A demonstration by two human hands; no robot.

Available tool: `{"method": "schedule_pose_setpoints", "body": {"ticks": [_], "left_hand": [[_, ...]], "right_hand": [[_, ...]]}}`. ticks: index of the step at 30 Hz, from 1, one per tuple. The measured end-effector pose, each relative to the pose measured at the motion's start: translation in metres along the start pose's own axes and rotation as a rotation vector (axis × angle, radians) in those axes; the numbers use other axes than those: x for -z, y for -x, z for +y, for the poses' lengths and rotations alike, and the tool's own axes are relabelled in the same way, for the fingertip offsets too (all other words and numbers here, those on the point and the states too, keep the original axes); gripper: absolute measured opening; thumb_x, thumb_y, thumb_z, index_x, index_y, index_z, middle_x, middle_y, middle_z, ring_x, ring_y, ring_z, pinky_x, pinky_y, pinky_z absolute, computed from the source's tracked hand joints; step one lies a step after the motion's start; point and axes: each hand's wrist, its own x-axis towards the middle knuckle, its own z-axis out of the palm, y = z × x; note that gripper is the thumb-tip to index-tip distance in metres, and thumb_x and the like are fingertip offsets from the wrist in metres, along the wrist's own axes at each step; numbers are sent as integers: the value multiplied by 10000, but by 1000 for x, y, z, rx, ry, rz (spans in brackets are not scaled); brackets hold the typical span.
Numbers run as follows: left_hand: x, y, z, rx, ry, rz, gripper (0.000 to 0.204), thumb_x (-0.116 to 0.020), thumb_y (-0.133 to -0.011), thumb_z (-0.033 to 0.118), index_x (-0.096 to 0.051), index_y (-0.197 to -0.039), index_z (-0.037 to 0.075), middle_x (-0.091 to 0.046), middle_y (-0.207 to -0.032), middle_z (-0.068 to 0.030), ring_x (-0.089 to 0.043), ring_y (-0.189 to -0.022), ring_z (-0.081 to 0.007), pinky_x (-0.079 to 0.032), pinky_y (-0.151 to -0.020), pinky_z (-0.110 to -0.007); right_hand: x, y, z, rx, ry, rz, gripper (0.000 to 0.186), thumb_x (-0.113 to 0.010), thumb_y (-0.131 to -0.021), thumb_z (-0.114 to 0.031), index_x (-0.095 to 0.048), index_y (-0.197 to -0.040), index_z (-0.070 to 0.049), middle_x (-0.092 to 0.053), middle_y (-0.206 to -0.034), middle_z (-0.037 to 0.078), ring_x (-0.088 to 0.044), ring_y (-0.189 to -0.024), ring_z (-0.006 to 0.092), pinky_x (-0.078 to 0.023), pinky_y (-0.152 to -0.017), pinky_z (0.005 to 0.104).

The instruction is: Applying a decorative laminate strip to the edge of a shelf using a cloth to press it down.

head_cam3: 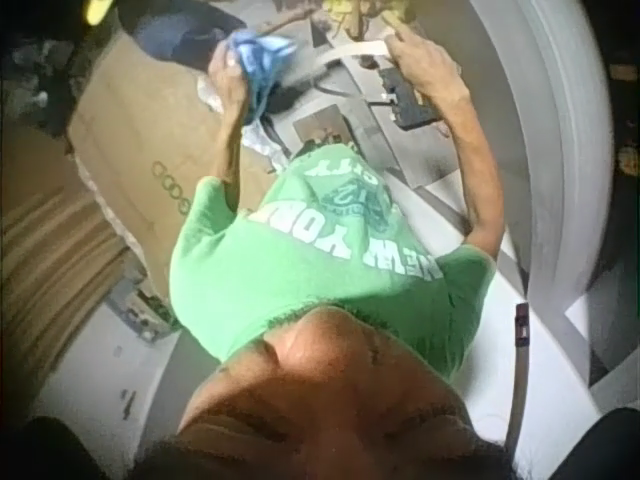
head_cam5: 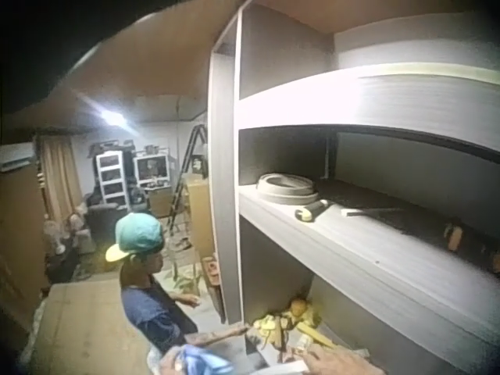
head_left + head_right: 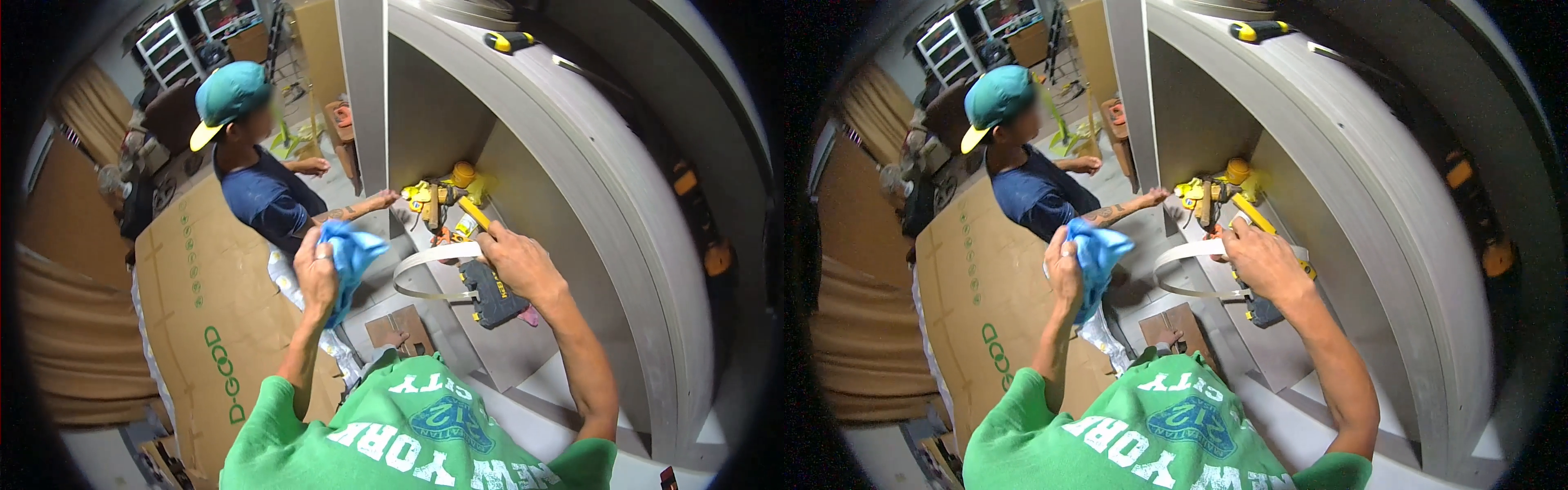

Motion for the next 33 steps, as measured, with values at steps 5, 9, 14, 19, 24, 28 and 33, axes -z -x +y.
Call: {"method": "schedule_pose_setpoints", "body": {"ticks": [5,9,14,19,24,28,33], "left_hand": [[-36,-5,13,-425,54,-205,387,-495,-822,260,-626,-1017,-47,-582,-843,-219,-567,-739,-342,-461,-704,-406],[-79,14,29,-528,-339,-208,379,-568,-869,417,-642,-1036,86,-557,-921,-224,-580,-701,-391,-462,-593,-464],[-91,7,10,-632,-370,-297,204,-617,-881,255,-624,-951,62,-583,-792,-189,-578,-584,-346,-455,-504,-423],[-87,5,-20,-768,-112,-231,156,-596,-871,161,-568,-812,20,-510,-650,-151,-519,-505,-343,-395,-460,-437],[-80,3,-34,-836,-124,-316,119,-594,-822,108,-525,-756,37,-469,-583,-133,-493,-472,-322,-370,-447,-429],[-76,9,-56,-805,-207,-336,113,-609,-789,131,-539,-747,53,-497,-596,-133,-526,-493,-325,-398,-451,-426],[-57,0,-102,-412,-137,-103,304,-636,-839,152,-443,-625,52,-426,-528,-122,-428,-468,-246,-331,-461,-400]], "right_hand": [[4,-9,-20,137,32,7,161,-526,-907,-141,-576,-930,9,-571,-926,146,-658,-863,334,-548,-715,434],[-8,-16,-20,232,-2,110,224,-594,-860,-151,-594,-1048,-29,-592,-1036,141,-642,-925,317,-543,-763,423],[-32,-21,-22,227,96,85,202,-508,-869,-102,-579,-1042,-27,-616,-1002,130,-667,-897,289,-573,-660,384],[-18,-16,-43,255,123,136,148,-519,-864,-104,-590,-929,8,-600,-931,145,-681,-839,291,-577,-689,377],[-4,-4,-45,268,141,155,133,-511,-865,-84,-578,-880,30,-577,-898,157,-683,-816,304,-570,-683,360],[17,13,-51,226,87,167,147,-499,-872,-71,-544,-950,45,-569,-939,154,-676,-835,299,-564,-678,383],[25,40,-41,96,108,66,169,-522,-897,-125,-533,-978,23,-533,-952,153,-662,-842,314,-555,-669,422]]}}
